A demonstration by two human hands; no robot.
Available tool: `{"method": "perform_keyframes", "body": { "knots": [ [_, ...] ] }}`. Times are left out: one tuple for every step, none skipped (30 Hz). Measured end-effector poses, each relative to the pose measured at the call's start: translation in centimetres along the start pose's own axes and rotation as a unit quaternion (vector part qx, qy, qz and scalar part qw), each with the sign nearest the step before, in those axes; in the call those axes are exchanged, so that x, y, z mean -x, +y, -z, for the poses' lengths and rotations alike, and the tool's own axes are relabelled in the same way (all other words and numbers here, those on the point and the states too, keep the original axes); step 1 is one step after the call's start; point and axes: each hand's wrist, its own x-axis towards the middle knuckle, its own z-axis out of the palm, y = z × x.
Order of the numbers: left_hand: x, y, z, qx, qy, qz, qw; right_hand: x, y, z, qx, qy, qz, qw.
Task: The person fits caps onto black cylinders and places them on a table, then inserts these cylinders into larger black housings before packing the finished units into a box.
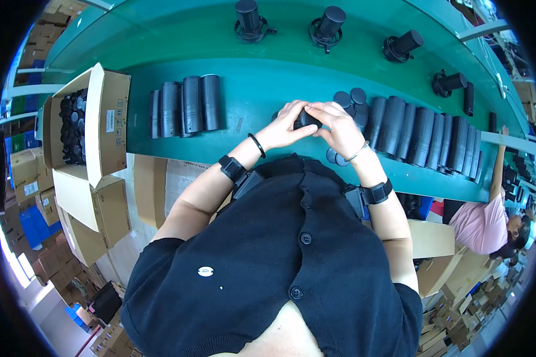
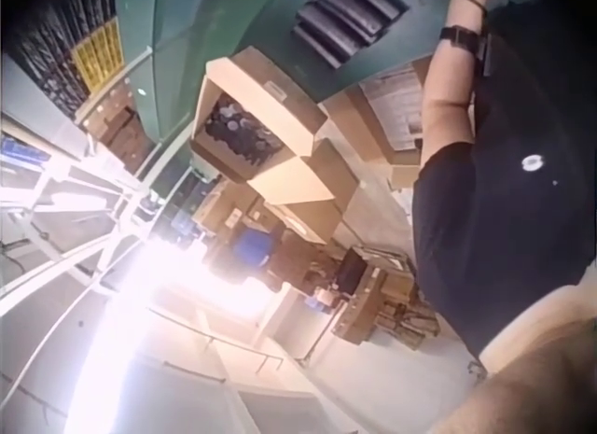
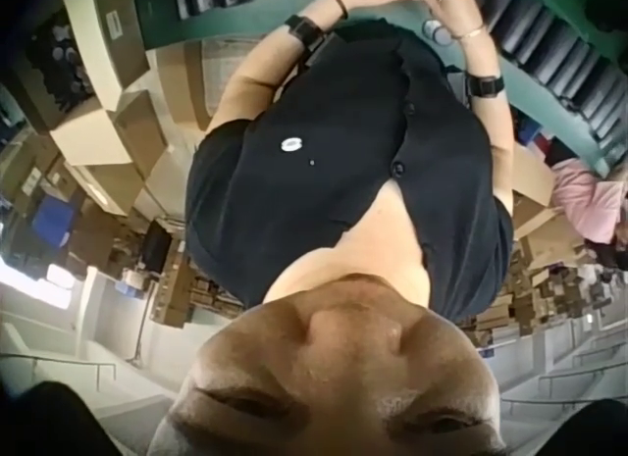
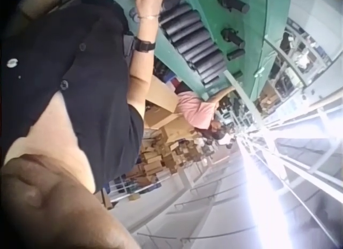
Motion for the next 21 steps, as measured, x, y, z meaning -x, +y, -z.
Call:
{"method": "perform_keyframes", "body": {
  "knots": [
    [0.0, 0.1, 0.0, 0.002, -0.002, 0.006, 1.000, -0.1, -0.2, 0.1, 0.000, -0.001, 0.000, 1.000],
    [0.0, 0.0, 0.0, 0.002, -0.001, 0.007, 1.000, -0.3, -0.5, 0.2, 0.013, -0.009, -0.008, 1.000],
    [-0.1, 0.0, 0.0, 0.004, 0.001, 0.004, 1.000, -0.5, -0.8, 0.4, 0.026, -0.016, -0.017, 0.999],
    [-0.1, 0.0, 0.0, 0.006, 0.003, 0.001, 1.000, -0.7, -0.9, 0.5, 0.026, -0.017, -0.017, 0.999],
    [0.0, 0.0, 0.0, 0.006, 0.004, 0.001, 1.000, -0.9, -1.1, 0.5, 0.035, -0.023, -0.016, 0.999],
    [0.0, 0.0, 0.1, 0.007, 0.000, 0.009, 1.000, -1.0, -1.1, 0.6, 0.045, -0.028, -0.016, 0.998],
    [-0.1, 0.1, 0.2, 0.009, -0.004, 0.017, 1.000, -0.9, -1.0, 0.5, 0.046, -0.027, -0.016, 0.998],
    [-0.1, 0.0, 0.3, 0.009, -0.004, 0.016, 1.000, -0.8, -0.8, 0.3, 0.022, -0.014, -0.017, 1.000],
    [0.0, 0.0, 0.3, 0.012, -0.003, 0.014, 1.000, -0.7, -0.8, 0.1, -0.003, -0.001, -0.016, 1.000],
    [0.0, 0.0, 0.3, 0.016, -0.003, 0.012, 1.000, -0.8, -0.8, 0.1, -0.004, -0.002, -0.016, 1.000],
    [0.0, -0.1, 0.3, 0.016, -0.002, 0.013, 1.000, -0.8, -0.8, 0.1, 0.004, -0.002, -0.015, 1.000],
    [-0.1, 0.0, 0.4, 0.020, -0.001, 0.013, 1.000, -0.8, -0.9, 0.0, 0.011, -0.001, -0.016, 1.000],
    [-0.1, 0.1, 0.5, 0.025, -0.001, 0.013, 1.000, -0.9, -1.0, 0.1, 0.010, -0.001, -0.017, 1.000],
    [-0.1, 0.0, 0.3, 0.025, -0.002, 0.014, 1.000, -1.0, -1.2, 0.3, 0.026, -0.020, -0.022, 0.999],
    [-0.1, -0.1, 0.1, 0.035, 0.015, 0.008, 0.999, -1.2, -1.2, 0.4, 0.043, -0.039, -0.026, 0.998],
    [-0.2, -0.2, -0.1, 0.044, 0.032, 0.001, 0.998, -1.3, -1.2, 0.4, 0.044, -0.038, -0.026, 0.998],
    [-0.2, -0.5, -0.1, 0.044, 0.032, 0.001, 0.999, -1.3, -1.1, 0.2, 0.038, -0.037, -0.030, 0.998],
    [-0.1, -0.6, 0.1, 0.039, 0.037, -0.005, 0.999, -1.3, -1.0, 0.1, 0.033, -0.037, -0.032, 0.998],
    [-0.1, -0.7, 0.1, 0.035, 0.042, -0.010, 0.998, -1.2, -0.9, 0.1, 0.033, -0.038, -0.032, 0.998],
    [0.0, -0.8, 0.0, 0.035, 0.042, -0.010, 0.998, -1.0, -0.7, -0.1, 0.013, -0.024, -0.027, 0.999],
    [0.1, -0.7, 0.0, 0.046, 0.044, -0.009, 0.998, -1.0, -0.6, -0.2, -0.008, -0.010, -0.022, 1.000]
  ]
}}
